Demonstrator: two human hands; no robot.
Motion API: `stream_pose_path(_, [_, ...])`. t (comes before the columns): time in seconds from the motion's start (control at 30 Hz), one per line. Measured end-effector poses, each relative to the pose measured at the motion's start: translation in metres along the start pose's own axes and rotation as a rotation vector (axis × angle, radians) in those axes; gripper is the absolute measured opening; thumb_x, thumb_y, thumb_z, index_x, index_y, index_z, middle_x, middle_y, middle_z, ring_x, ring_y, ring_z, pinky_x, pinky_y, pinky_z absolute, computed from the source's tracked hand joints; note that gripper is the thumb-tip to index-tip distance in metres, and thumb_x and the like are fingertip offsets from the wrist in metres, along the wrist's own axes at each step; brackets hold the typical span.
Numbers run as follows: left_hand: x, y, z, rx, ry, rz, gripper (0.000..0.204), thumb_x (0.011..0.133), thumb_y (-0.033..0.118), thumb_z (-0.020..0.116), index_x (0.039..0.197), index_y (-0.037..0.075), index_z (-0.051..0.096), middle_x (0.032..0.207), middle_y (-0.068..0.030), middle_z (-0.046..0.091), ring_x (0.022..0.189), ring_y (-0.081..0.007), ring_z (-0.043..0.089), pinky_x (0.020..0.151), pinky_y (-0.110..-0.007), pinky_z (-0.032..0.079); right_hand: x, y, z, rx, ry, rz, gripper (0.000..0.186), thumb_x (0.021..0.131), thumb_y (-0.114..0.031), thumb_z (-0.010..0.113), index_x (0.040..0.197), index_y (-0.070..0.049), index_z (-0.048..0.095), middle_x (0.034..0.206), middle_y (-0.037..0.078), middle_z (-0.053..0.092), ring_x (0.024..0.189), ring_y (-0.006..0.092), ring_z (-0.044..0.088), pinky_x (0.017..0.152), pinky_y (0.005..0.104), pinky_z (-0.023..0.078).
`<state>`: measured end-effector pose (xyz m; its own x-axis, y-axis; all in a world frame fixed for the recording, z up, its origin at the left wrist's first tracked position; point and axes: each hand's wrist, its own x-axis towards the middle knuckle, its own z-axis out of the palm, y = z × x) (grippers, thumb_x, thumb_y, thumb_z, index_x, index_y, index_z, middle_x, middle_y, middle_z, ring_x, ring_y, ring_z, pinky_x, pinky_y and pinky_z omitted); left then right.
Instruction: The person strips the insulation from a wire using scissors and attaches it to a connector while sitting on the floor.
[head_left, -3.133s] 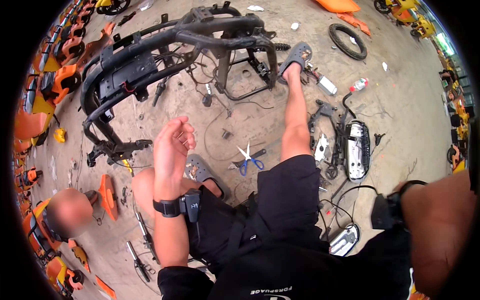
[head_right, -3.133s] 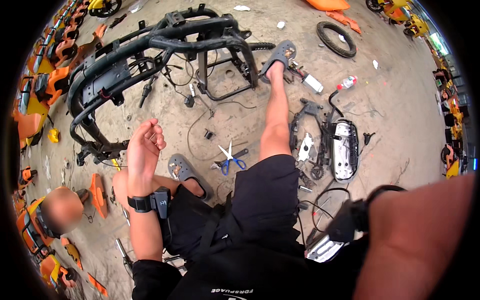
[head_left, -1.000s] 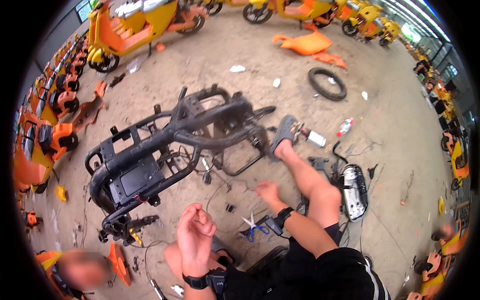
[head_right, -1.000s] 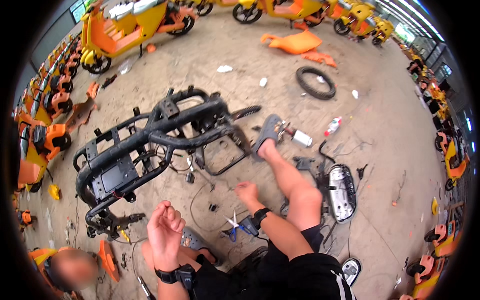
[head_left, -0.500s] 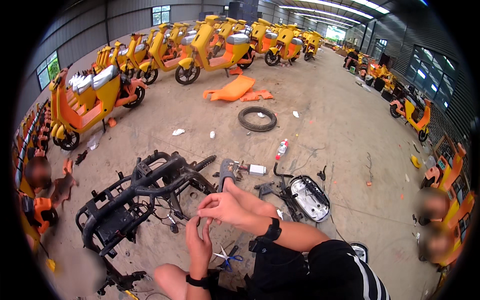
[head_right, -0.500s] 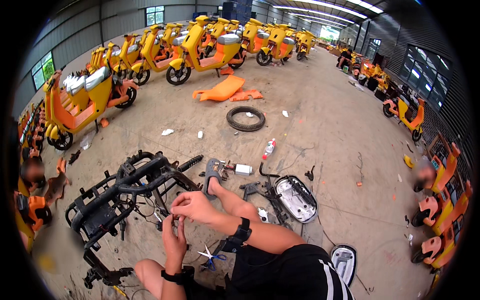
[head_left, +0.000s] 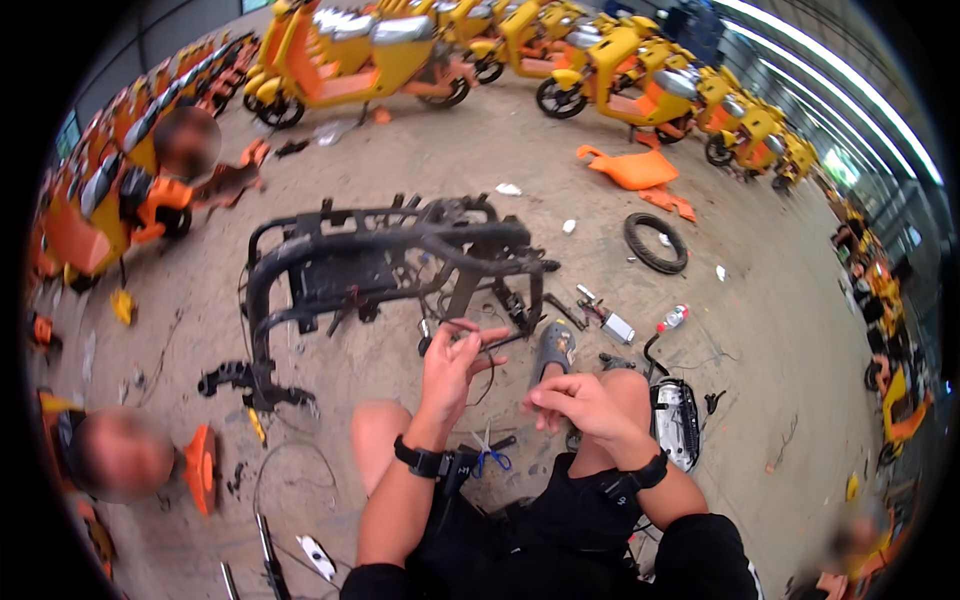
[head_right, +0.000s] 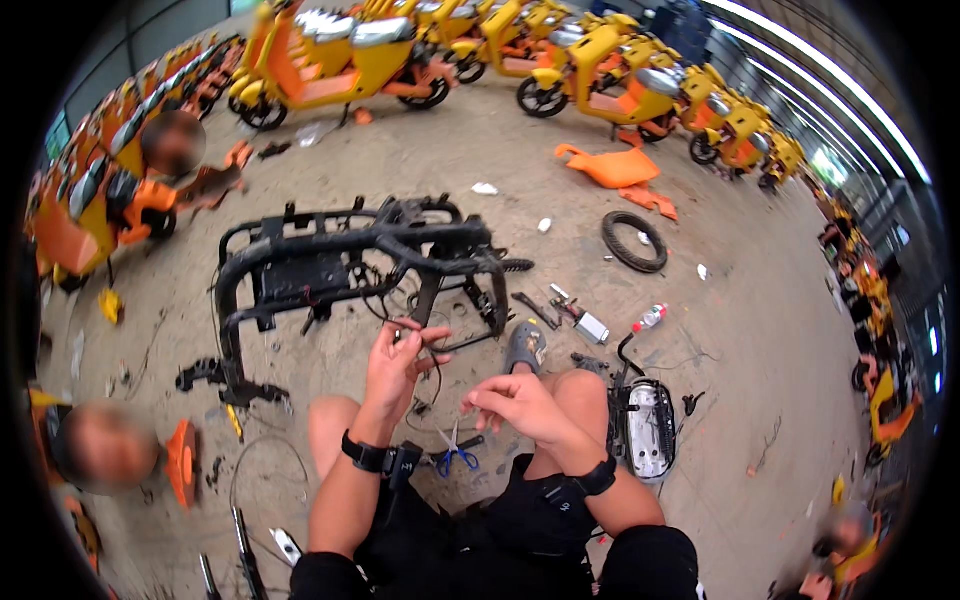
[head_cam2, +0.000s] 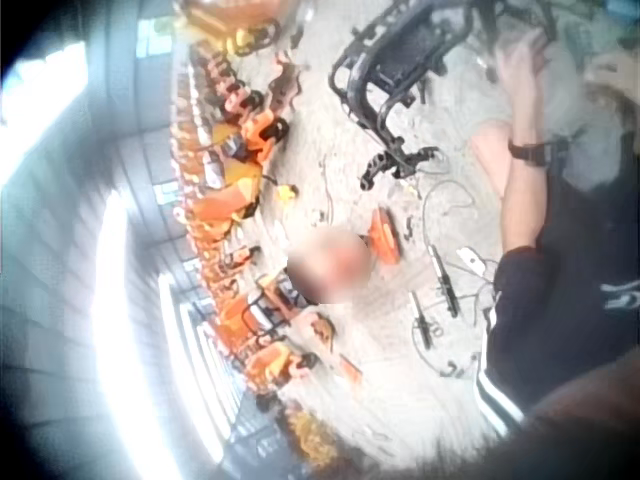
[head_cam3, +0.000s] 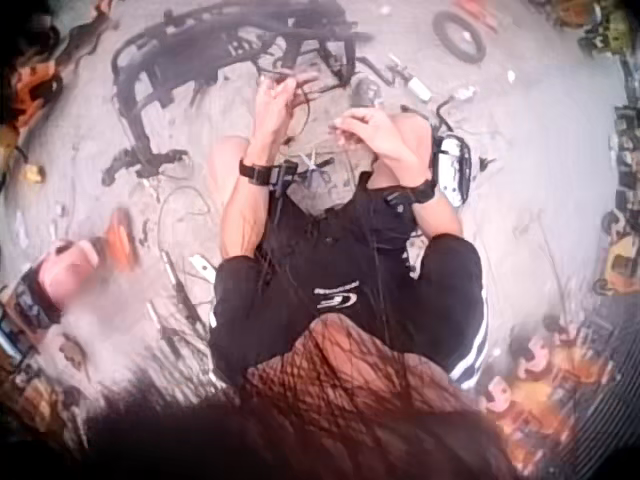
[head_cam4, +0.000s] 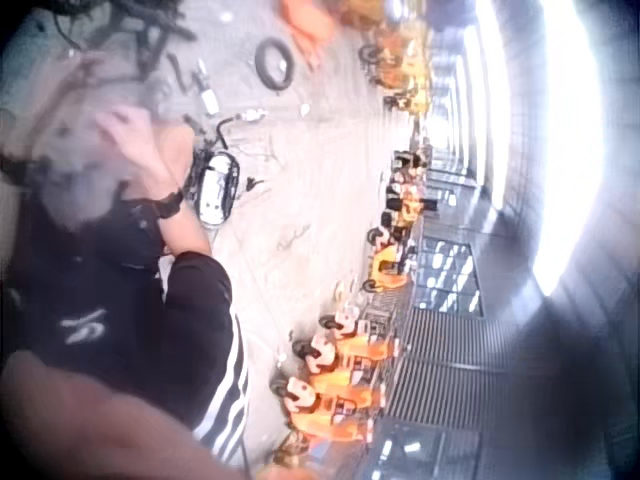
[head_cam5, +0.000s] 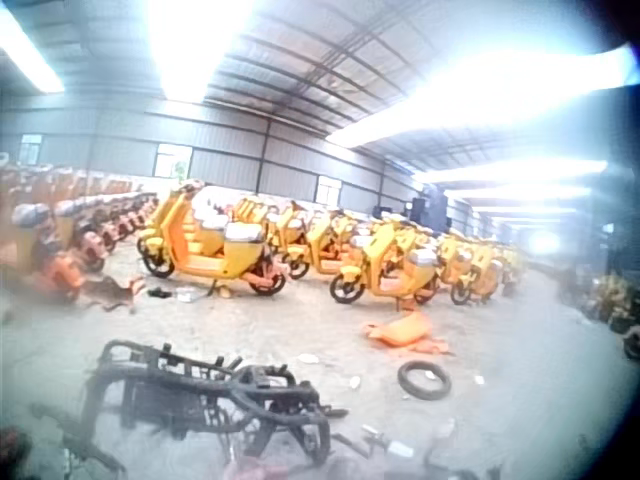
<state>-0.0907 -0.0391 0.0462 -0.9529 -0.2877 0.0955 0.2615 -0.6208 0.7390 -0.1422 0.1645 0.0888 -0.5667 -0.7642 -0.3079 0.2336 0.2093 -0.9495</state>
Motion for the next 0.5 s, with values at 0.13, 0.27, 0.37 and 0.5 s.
stream_pose_path(0.13, [-0.002, 0.0, 0.001, -0.046, 0.034, -0.022, 0.014, 0.095, 0.016, 0.053, 0.103, 0.005, 0.054, 0.122, -0.0118, 0.057, 0.11, -0.0236, 0.057, 0.081, -0.036, 0.054, 0.026, -0.001, 0.015, 0.232, 0.073, 0.057, 0.036, 0.093, -0.024, 0.057, 0.121, 0.0, 0.058, 0.098, 0.008, 0.065, 0.065, 0.0094, 0.061, 0.053, 0.0202, 0.046])
stream_pose_path(0.27, [-0.006, 0.002, -0.008, 0.049, 0.096, -0.166, 0.023, 0.093, 0.018, 0.058, 0.111, 0.004, 0.057, 0.116, -0.0103, 0.059, 0.107, -0.0171, 0.057, 0.081, -0.033, 0.053, 0.056, 0.015, 0.015, 0.321, 0.054, 0.012, 0.034, 0.091, -0.024, 0.061, 0.117, -0.001, 0.061, 0.096, 0.005, 0.064, 0.063, 0.0072, 0.056, 0.054, 0.0195, 0.044])
stream_pose_path(0.37, [-0.006, 0.0, -0.012, 0.056, 0.107, -0.183, 0.024, 0.093, 0.018, 0.058, 0.111, 0.003, 0.056, 0.11, -0.0081, 0.061, 0.104, -0.0169, 0.059, 0.081, -0.032, 0.053, 0.061, 0.024, 0.017, 0.261, 0.166, -0.004, 0.029, 0.091, -0.023, 0.062, 0.11, -0.001, 0.064, 0.095, 0.003, 0.064, 0.065, 0.0059, 0.053, 0.058, 0.0188, 0.043])
stream_pose_path(0.5, [-0.008, -0.002, -0.01, -0.02, 0.08, -0.219, 0.015, 0.094, 0.015, 0.054, 0.102, 0.002, 0.053, 0.095, -0.0104, 0.061, 0.084, -0.0185, 0.063, 0.069, -0.035, 0.057, 0.067, 0.029, 0.021, 0.317, 0.26, -0.251, 0.023, 0.092, -0.02, 0.06, 0.103, -0.001, 0.065, 0.094, 0.005, 0.063, 0.072, 0.0081, 0.051, 0.066, 0.0214, 0.043])
